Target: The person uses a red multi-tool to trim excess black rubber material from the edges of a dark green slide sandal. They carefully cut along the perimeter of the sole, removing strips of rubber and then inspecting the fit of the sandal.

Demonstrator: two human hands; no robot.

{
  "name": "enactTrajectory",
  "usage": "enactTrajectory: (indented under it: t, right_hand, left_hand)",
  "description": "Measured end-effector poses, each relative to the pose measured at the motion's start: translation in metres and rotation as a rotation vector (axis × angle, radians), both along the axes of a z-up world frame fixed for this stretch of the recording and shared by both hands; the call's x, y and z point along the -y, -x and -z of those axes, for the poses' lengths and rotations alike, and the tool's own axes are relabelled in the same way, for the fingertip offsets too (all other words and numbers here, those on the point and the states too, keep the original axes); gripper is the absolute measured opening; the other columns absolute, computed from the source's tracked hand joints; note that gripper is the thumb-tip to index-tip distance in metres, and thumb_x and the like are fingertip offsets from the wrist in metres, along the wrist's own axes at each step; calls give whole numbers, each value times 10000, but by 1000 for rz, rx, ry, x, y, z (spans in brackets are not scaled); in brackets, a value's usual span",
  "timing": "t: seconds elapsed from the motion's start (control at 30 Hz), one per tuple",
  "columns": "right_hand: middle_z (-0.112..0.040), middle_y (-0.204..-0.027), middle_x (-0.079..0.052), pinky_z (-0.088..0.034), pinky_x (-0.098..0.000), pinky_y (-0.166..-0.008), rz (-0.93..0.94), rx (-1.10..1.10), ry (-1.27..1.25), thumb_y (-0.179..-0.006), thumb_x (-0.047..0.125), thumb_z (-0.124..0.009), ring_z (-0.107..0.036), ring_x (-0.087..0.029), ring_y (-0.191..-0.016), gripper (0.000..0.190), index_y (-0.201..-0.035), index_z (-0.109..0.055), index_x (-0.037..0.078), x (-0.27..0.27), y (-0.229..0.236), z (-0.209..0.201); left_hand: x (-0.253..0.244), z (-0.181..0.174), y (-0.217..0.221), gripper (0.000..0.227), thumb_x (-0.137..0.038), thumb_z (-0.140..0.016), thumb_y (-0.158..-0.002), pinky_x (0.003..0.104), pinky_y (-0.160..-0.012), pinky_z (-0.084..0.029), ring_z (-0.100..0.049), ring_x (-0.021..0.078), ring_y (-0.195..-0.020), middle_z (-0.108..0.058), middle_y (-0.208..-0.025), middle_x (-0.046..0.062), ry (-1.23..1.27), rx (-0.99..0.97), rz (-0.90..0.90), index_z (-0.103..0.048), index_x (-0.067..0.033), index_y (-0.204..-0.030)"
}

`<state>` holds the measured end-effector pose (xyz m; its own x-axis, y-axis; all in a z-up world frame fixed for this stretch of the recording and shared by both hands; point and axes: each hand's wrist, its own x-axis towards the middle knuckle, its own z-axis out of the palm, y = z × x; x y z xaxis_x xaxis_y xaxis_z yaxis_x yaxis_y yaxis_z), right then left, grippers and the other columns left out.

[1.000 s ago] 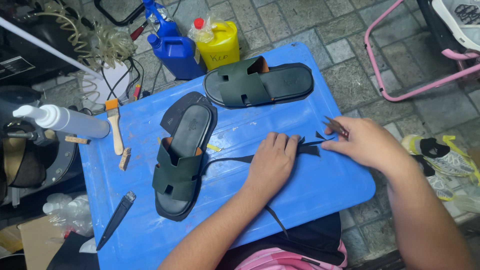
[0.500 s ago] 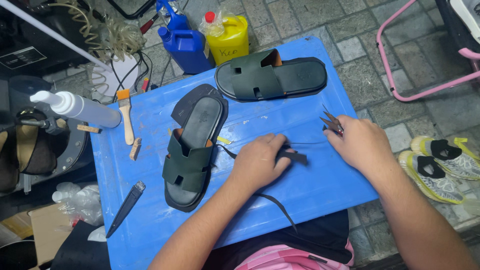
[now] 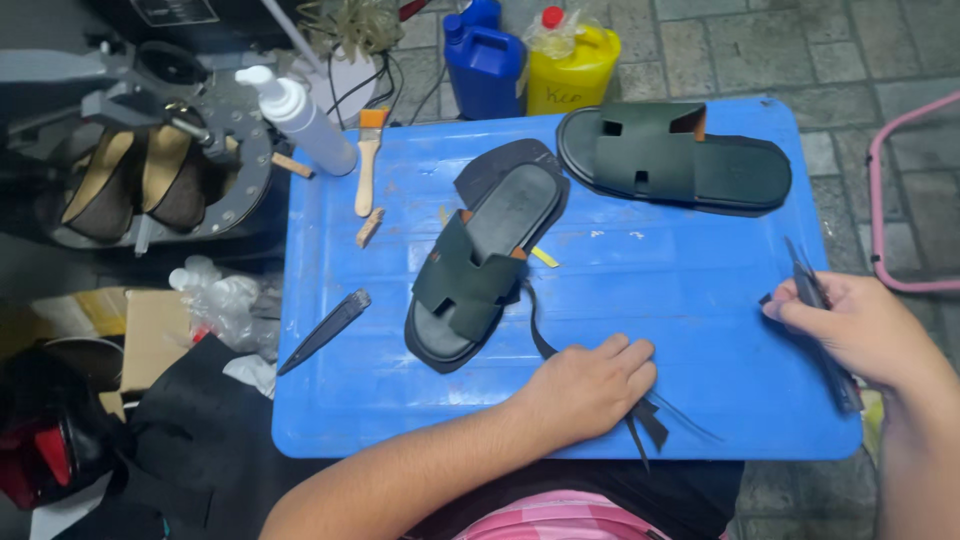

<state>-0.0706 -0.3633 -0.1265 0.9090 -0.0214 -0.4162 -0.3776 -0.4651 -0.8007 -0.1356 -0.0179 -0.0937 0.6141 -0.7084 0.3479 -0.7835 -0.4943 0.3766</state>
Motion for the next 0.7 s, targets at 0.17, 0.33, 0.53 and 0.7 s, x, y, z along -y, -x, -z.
enactTrajectory:
  t: [0.17, 0.33, 0.53, 0.7]
  right_hand:
    - [-732, -891, -76, -492, -288, -757, -3, -25, -17, -898, 74, -710, -646, -128, -830, 142, -980, -727, -41, 6, -9, 0]
    - [-712, -895, -77, -489, -289, -752, -46, 6, -27, -918, 99, -706, -629, -129, -823, 147, -989, -703, -30, -13, -9, -8]
    - [-733, -872, -51, -511, -255, -772, -104, -20, -37, -860, 87, -698, -669, -109, -826, 136, -943, -704, -21, -52, -11, -14]
    - [-650, -834, -45, -437, -282, -656, -88, -16, -176, -863, 74, -740, -566, -110, -727, 179, -997, -684, -31, -58, -7, -7]
  left_hand:
    - [-32, 1, 16, 128, -199, -589, -926, 339, -551, -510, -599, 201, -933, -536, -950, 42, -20, 0, 109, -586, -114, -1022]
    - [-59, 1, 24, 227, -227, -606, -930, 342, -585, -516, -594, 221, -946, -531, -964, 52, 4, -70, 158, -569, -59, -1079]
    - [-56, 10, 33, 180, -193, -616, -911, 326, -596, -523, -613, 216, -942, -544, -963, 51, -32, -38, 69, -585, -82, -1050]
    - [-44, 13, 34, 186, -163, -636, -889, 358, -588, -537, -628, 244, -875, -571, -915, 89, -100, -42, -94, -558, -34, -999]
